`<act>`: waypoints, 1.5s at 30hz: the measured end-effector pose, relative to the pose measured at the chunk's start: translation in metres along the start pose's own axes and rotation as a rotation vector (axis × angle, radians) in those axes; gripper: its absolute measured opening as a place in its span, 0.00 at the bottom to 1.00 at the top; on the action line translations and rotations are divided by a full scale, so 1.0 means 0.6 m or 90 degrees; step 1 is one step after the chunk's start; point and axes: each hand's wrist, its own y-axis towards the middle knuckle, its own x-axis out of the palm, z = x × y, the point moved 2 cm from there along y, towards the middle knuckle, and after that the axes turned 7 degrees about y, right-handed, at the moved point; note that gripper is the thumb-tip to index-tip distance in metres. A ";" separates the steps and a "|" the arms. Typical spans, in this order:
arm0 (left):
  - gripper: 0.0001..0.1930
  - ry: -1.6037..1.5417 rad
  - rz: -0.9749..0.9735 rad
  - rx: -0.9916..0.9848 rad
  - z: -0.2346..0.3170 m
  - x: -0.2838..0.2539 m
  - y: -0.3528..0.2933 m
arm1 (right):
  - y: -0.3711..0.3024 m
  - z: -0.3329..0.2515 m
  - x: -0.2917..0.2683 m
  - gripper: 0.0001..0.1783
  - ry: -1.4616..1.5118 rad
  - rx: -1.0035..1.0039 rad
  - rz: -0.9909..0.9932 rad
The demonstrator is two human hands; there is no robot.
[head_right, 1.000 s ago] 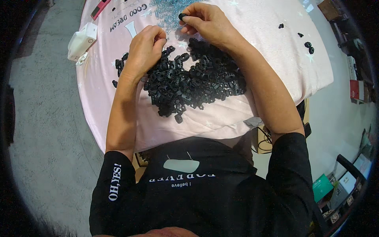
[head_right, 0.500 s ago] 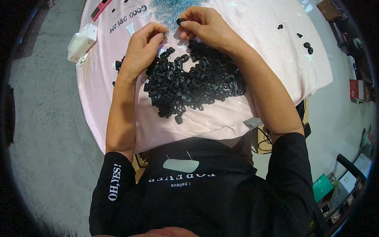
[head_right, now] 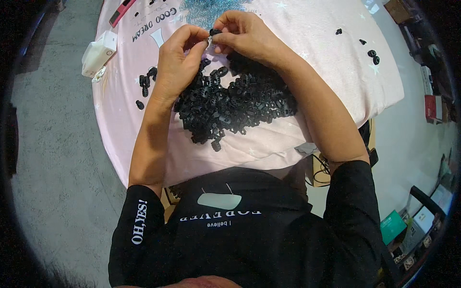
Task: Sort and manipulate small black and blue plastic components on a table.
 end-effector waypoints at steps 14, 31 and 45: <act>0.07 -0.104 -0.046 -0.083 -0.010 0.005 -0.002 | -0.002 -0.009 -0.001 0.12 0.031 -0.012 -0.019; 0.06 -0.154 -0.066 -0.143 -0.024 0.007 -0.003 | -0.001 -0.008 -0.001 0.11 0.045 -0.019 0.005; 0.08 -0.105 -0.015 -0.126 -0.004 0.008 -0.006 | -0.001 -0.001 0.004 0.12 0.017 0.000 0.025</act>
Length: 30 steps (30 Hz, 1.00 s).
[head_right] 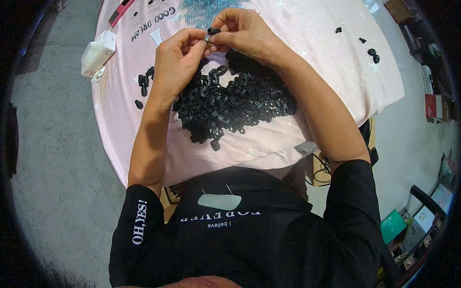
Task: Sort and manipulate small black and blue plastic components on a table.
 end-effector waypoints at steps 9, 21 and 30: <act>0.06 0.119 0.000 0.060 0.005 -0.002 -0.002 | -0.002 -0.006 0.003 0.13 -0.016 0.004 0.036; 0.07 0.073 -0.051 -0.012 -0.004 0.001 -0.001 | 0.000 0.003 0.001 0.10 -0.051 -0.056 0.023; 0.10 -0.053 -0.069 -0.080 -0.005 0.002 0.004 | 0.000 0.001 -0.001 0.09 -0.099 -0.066 -0.004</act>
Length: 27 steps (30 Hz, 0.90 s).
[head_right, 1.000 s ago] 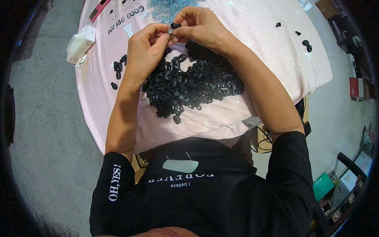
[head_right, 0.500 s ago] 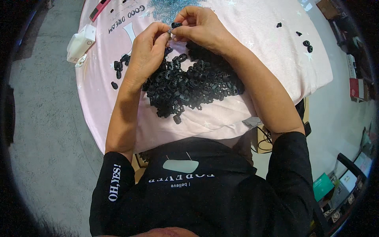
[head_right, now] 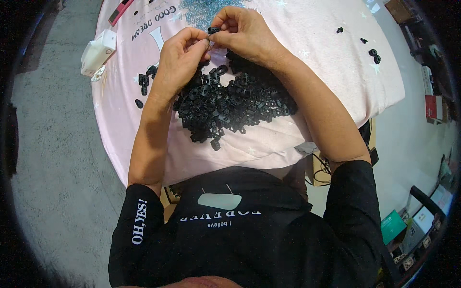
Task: Sort and manipulate small black and blue plastic components on a table.
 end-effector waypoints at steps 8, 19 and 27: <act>0.09 -0.148 -0.054 -0.050 -0.002 -0.007 0.006 | -0.001 -0.003 -0.003 0.08 0.049 0.008 0.020; 0.08 -0.170 -0.027 -0.031 -0.003 -0.008 0.009 | 0.004 0.012 -0.002 0.08 0.028 0.008 0.017; 0.05 -0.056 0.042 0.021 -0.023 -0.015 0.017 | 0.003 0.006 -0.001 0.08 0.042 0.038 0.023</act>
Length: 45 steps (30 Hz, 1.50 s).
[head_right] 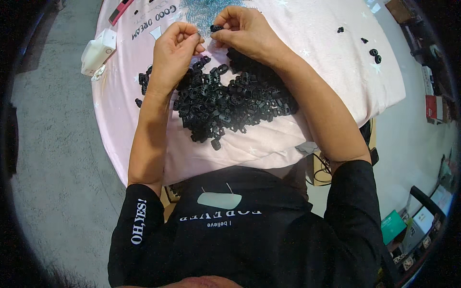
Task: Sort and manipulate small black and blue plastic components on a table.
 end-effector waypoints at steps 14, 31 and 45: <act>0.05 0.022 0.029 0.038 0.018 -0.010 -0.004 | -0.001 0.000 -0.006 0.12 -0.026 0.001 0.021; 0.04 0.085 -0.002 0.066 0.027 -0.003 -0.012 | -0.002 -0.003 0.001 0.12 -0.006 -0.008 -0.028; 0.03 -0.075 -0.043 0.033 0.029 -0.002 -0.009 | -0.005 -0.009 -0.002 0.11 0.002 -0.024 -0.071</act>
